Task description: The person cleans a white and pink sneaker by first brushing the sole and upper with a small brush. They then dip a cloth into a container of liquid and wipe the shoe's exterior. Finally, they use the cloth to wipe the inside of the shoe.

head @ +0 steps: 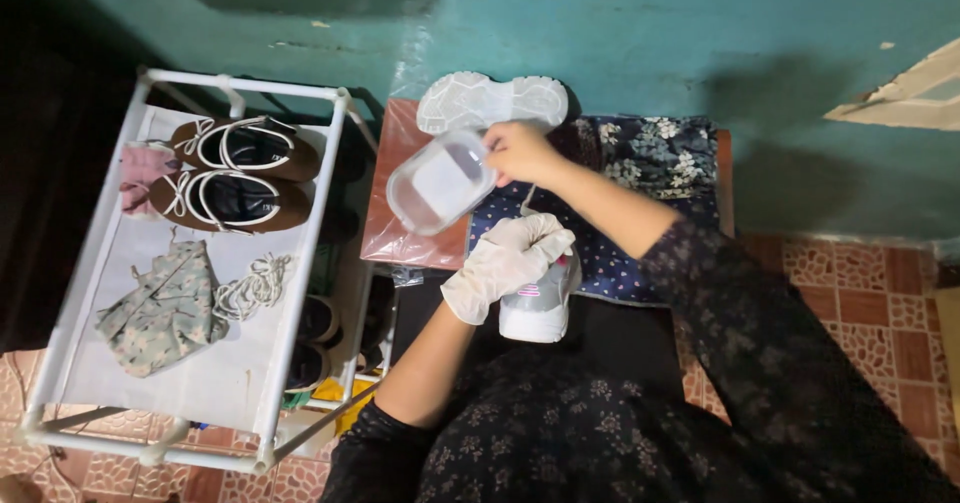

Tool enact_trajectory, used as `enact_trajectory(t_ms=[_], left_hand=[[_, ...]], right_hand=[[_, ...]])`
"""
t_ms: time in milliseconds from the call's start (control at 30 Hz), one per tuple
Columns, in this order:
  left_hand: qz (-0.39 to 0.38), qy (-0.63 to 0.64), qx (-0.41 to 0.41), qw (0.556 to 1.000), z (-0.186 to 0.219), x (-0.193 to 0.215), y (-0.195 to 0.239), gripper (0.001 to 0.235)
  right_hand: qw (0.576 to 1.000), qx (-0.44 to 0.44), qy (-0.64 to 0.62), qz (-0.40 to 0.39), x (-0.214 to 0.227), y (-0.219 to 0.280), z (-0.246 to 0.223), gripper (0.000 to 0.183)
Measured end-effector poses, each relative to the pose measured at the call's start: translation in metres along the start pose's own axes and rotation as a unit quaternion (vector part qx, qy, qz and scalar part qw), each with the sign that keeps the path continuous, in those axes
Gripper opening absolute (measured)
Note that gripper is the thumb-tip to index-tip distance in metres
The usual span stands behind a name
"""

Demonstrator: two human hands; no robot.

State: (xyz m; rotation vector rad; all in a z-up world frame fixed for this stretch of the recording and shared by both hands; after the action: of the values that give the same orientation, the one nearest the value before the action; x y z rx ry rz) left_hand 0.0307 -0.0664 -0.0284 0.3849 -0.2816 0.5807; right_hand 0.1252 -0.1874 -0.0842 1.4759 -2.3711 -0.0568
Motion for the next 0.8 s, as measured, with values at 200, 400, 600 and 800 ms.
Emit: enact_trajectory(t_ms=[200, 400, 600, 800], left_hand=[[0.002, 0.01, 0.002, 1.0, -0.004, 0.007, 0.001, 0.014], [-0.005, 0.038, -0.016, 0.999, -0.009, 0.004, -0.002, 0.014], [-0.013, 0.036, -0.019, 0.999, 0.004, 0.01, 0.002, 0.014], [0.002, 0.062, -0.011, 0.998, 0.003, 0.012, -0.004, 0.012]], right_hand=[[0.992, 0.001, 0.095, -0.08, -0.051, -0.028, 0.028, 0.032], [0.979, -0.038, 0.13, -0.151, -0.061, -0.026, 0.04, 0.043], [0.939, 0.175, 0.282, -0.092, 0.03, 0.027, -0.04, 0.038], [0.947, 0.111, 0.245, 0.174, 0.215, 0.036, 0.031, 0.034]])
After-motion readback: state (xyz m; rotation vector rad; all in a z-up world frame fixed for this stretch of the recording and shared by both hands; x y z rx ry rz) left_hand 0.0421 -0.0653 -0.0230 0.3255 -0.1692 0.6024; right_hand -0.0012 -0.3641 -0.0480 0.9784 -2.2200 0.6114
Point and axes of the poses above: each hand's wrist, its own y-axis away from the middle knuckle, its own x-axis out of the back of the hand, z = x × y, the point moved 9 cm from there along -y, towards the middle knuckle, and after that the axes turned 7 degrees about z, right-handed, at the moved point
